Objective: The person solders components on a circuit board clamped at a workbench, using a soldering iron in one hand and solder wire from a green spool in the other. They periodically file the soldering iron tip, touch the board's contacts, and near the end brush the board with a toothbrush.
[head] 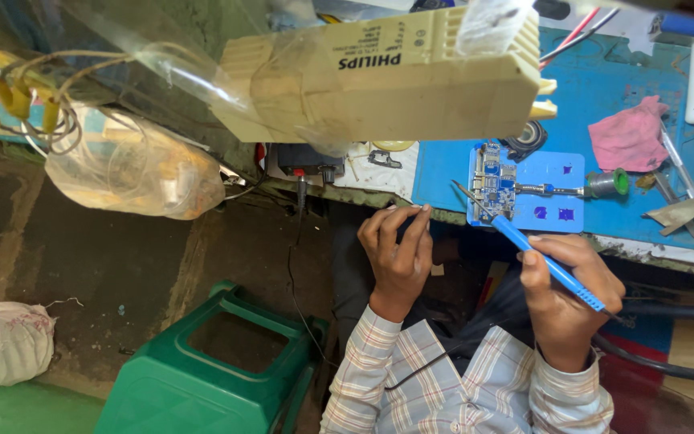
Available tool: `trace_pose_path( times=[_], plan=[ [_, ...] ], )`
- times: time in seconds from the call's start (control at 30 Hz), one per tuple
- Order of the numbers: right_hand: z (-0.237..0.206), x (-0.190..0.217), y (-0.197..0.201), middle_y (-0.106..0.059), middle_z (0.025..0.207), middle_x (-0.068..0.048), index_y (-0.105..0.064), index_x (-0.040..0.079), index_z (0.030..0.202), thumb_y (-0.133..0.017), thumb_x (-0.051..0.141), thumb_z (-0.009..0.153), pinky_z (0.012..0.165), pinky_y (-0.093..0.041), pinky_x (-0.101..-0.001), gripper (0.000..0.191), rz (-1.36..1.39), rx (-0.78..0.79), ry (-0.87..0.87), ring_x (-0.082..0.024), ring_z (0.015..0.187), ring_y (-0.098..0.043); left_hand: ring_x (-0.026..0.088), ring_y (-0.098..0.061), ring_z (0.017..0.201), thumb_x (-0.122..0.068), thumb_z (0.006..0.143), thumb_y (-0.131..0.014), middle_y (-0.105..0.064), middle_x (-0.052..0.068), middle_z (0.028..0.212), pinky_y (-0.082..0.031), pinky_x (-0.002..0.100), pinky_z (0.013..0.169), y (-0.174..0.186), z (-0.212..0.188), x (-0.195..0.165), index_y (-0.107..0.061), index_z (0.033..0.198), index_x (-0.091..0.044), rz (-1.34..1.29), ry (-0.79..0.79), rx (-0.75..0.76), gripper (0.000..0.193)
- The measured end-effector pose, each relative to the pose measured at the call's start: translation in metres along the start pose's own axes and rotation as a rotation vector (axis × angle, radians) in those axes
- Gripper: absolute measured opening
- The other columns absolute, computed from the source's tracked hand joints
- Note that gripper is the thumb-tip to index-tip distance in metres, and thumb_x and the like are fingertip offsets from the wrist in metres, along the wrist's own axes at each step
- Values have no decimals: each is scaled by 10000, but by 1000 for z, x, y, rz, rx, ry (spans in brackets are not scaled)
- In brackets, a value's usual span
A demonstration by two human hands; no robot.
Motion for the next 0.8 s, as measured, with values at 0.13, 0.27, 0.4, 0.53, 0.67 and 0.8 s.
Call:
trace_pose_path(
  times=[0.13, 0.27, 0.4, 0.53, 0.67, 0.8],
  plan=[
    [-7, -10, 3, -706, 965, -173, -652, -83, 1067, -708, 156, 1096, 739, -539, -238, 247, 77, -38, -49, -183, 813, -694, 270, -529, 1203, 11, 883, -774, -618, 14, 1211, -411, 445, 1067, 0, 0, -1, -727, 1210, -108, 4, 3, -2, 352],
    [-17, -25, 7, -691, 968, -186, -630, -73, 1111, -711, 172, 1121, 777, -569, -278, 258, 292, -154, -108, -194, 829, -694, 270, -531, 1200, 11, 883, -774, -621, 13, 1210, -412, 444, 1072, 1, 1, -2, -727, 1209, -107, -1, 4, -5, 351],
    [-30, -50, 17, -656, 889, -173, -606, -37, 1065, -706, 197, 1120, 696, -547, -343, 261, 614, -340, -245, -206, 737, -641, 274, -531, 1194, 11, 877, -773, -624, 18, 1205, -408, 445, 1066, 2, 1, -2, -730, 1210, -106, 6, -1, -3, 355],
    [-41, -76, 32, -619, 882, -120, -575, 18, 1020, -654, 240, 1142, 703, -486, -342, 266, 800, -386, -410, -185, 768, -587, 277, -529, 1193, 11, 880, -771, -627, 23, 1207, -411, 448, 1068, 1, 0, -3, -726, 1204, -98, -3, 4, -6, 345],
    [-48, -96, 42, -619, 902, -85, -603, 40, 1039, -666, 316, 1176, 720, -440, -318, 314, 952, -401, -513, -161, 806, -563, 283, -522, 1190, 13, 893, -770, -626, 31, 1207, -416, 445, 1060, -2, -1, -6, -725, 1194, -92, -8, 0, -21, 322],
    [-53, -106, 45, -627, 919, -73, -622, 45, 1055, -676, 356, 1170, 733, -419, -298, 335, 1053, -374, -516, -146, 822, -549, 283, -521, 1188, 12, 905, -774, -627, 31, 1199, -423, 436, 1052, -3, -1, -8, -727, 1184, -87, -11, 7, -33, 300]
  ],
)
Point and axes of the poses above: each hand's wrist, its own z-axis towards the middle knuckle, its own y-axis out of the back of the hand, x = y × z, the point moved 4 cm from there along z, towards the middle knuckle
